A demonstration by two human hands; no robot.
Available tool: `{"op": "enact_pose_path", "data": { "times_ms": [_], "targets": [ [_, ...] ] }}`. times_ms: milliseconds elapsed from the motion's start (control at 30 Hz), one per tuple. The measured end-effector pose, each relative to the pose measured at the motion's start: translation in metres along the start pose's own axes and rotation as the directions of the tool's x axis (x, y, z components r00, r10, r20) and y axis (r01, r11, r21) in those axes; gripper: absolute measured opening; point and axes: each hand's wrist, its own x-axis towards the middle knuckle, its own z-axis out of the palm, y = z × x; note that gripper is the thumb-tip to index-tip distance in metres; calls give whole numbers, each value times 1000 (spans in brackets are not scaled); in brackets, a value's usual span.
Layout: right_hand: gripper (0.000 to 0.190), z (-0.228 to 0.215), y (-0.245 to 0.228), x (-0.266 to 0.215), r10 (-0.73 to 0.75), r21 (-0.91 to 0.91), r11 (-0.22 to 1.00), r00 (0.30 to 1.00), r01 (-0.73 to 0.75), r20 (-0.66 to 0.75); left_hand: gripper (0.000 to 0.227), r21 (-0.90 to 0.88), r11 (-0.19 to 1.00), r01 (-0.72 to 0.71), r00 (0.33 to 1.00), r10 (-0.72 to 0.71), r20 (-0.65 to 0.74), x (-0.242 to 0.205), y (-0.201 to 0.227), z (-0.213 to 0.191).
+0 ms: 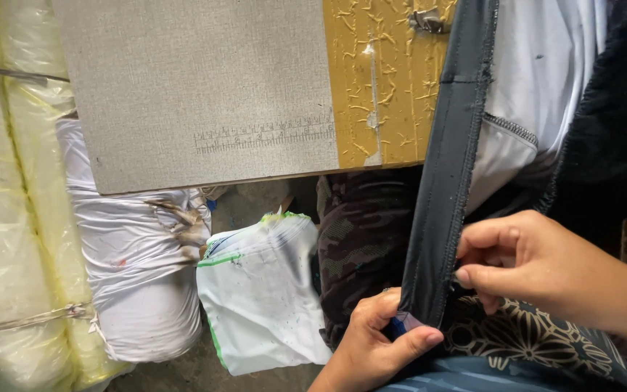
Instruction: Sewing a zipper onto a blue and black garment using an industrial sewing machine
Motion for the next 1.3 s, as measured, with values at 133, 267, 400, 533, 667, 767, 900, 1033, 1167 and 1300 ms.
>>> {"op": "enact_pose_path", "data": {
  "times_ms": [133, 267, 400, 533, 667, 767, 900, 1033, 1167, 1300],
  "targets": [
    [18, 3, -1, -3, 82, -11, 997, 996, -82, -20, 20, 0, 999, 46, 999, -46, 1, -2, 1, -1],
    [15, -6, 16, -5, 14, -69, 998, 1000, -13, 12, 19, 8, 1000, -19, 1000, 19, 21, 3, 3, 0],
    [17, -5, 8, -1, 48, -58, 997, 999, -48, -5, 18, 39, 999, 12, 1000, -12, 8, 1, 4, 0],
    [16, 2, 5, 0, -12, 50, 999, 1000, 12, -1, 20, 66, 998, -7, 1000, 7, -1, 2, 5, 1],
    [14, -4, 20, -5, 39, -38, 999, 999, -38, 25, 20, 116, 991, -67, 998, 67, 5, 2, 0, 2],
    [14, -6, 16, -1, 27, -14, 1000, 999, -26, 32, 20, 120, 991, -56, 998, 55, 11, 3, 0, 2],
    [16, 3, 3, 0, 3, 58, 998, 999, -5, 32, 21, 117, 993, -28, 1000, 29, -9, 2, 1, 0],
    [15, -4, 22, -4, -9, 2, 1000, 999, 9, 38, 21, 93, 995, -36, 999, 36, 4, 2, 3, 1],
    [14, -11, 22, 0, -2, -47, 999, 999, 4, 36, 24, 104, 993, -47, 999, 45, 22, 4, 0, 2],
    [19, -5, -5, 2, -28, 87, 996, 1000, 28, 5, 25, 126, 991, -36, 999, 37, -1, 1, -3, 1]
  ]
}}
